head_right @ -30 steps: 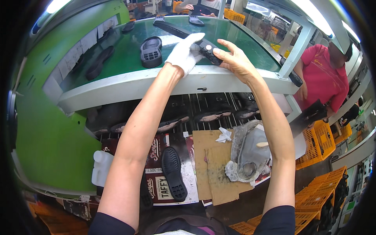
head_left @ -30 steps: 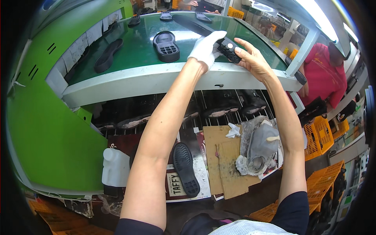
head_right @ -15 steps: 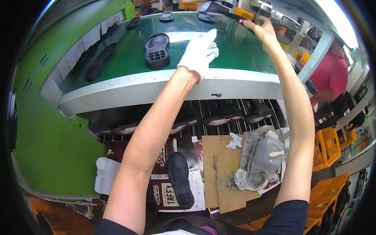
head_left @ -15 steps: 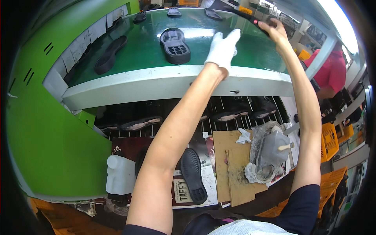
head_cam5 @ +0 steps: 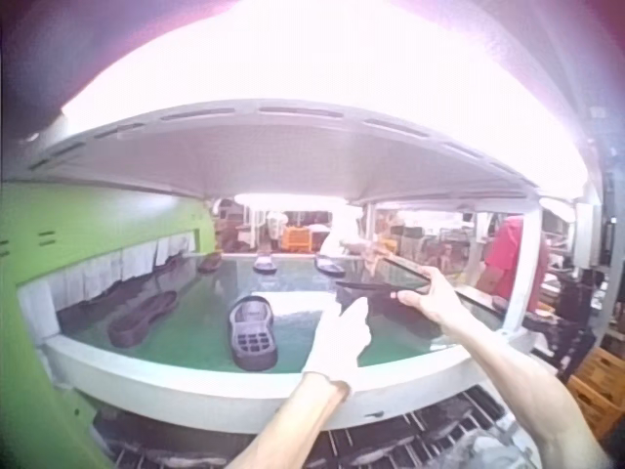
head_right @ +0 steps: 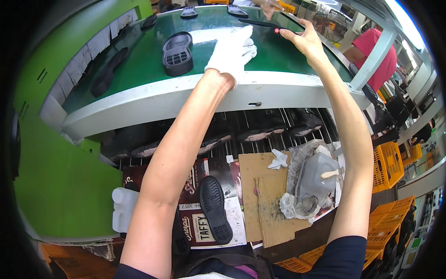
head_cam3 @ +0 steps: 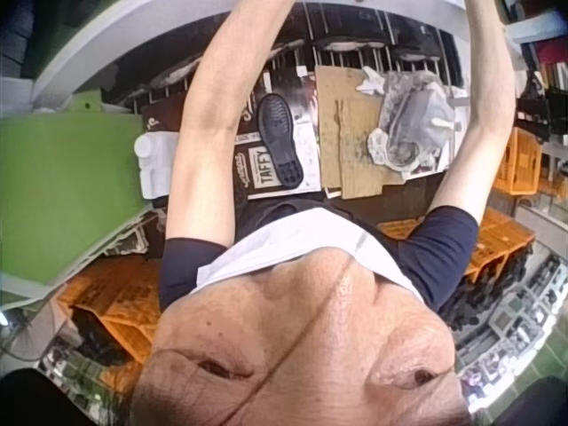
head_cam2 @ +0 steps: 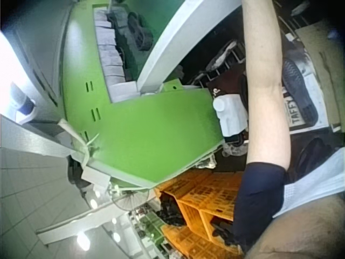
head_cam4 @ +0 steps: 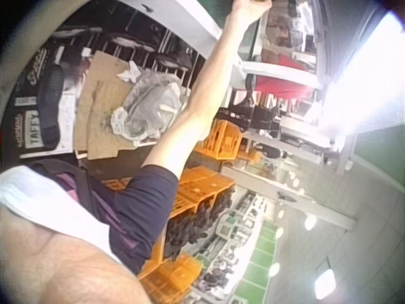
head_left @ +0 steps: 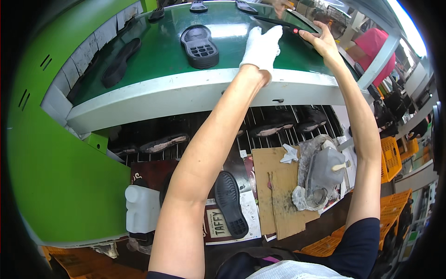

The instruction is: The person applies adhesive to shoe soles using a brush and moves the soles by hand between the worktable and the conveyor belt.

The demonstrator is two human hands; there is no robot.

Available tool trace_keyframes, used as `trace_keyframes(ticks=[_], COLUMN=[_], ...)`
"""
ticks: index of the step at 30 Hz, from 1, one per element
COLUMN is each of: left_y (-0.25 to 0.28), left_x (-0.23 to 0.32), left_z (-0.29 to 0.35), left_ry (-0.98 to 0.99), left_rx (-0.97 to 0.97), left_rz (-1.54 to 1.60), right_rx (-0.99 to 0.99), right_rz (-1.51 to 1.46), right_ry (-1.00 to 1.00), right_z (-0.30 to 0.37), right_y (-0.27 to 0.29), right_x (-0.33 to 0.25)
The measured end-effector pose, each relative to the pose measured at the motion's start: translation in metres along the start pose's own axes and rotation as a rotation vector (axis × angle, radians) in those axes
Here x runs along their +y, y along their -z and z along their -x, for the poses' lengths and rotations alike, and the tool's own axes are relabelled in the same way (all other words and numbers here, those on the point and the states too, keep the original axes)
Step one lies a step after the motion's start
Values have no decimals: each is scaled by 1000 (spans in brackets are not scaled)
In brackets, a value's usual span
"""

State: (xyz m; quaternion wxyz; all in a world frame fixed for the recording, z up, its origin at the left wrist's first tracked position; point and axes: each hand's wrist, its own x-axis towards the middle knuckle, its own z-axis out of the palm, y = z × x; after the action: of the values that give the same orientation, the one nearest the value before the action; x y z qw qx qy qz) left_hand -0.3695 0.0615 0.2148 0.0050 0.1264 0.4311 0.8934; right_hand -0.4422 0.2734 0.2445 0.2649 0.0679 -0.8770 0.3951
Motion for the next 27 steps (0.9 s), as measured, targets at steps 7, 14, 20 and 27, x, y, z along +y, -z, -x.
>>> trace_keyframes(ticks=[7, 14, 20, 27], left_y=[-2, 0, 1, -2], left_x=[-2, -3, -2, 2], left_z=[-1, -1, -1, -3], left_ry=[11, 10, -10, 2], left_rx=[6, 23, -2, 20], left_rz=[18, 13, 12, 23], right_rx=[44, 11, 34, -26], right_rz=[-430, -1077, -1098, -1081], right_ry=[-226, -437, -370, -297], right_z=[8, 11, 16, 31], right_y=[10, 10, 13, 16], right_x=[18, 27, 27, 11])
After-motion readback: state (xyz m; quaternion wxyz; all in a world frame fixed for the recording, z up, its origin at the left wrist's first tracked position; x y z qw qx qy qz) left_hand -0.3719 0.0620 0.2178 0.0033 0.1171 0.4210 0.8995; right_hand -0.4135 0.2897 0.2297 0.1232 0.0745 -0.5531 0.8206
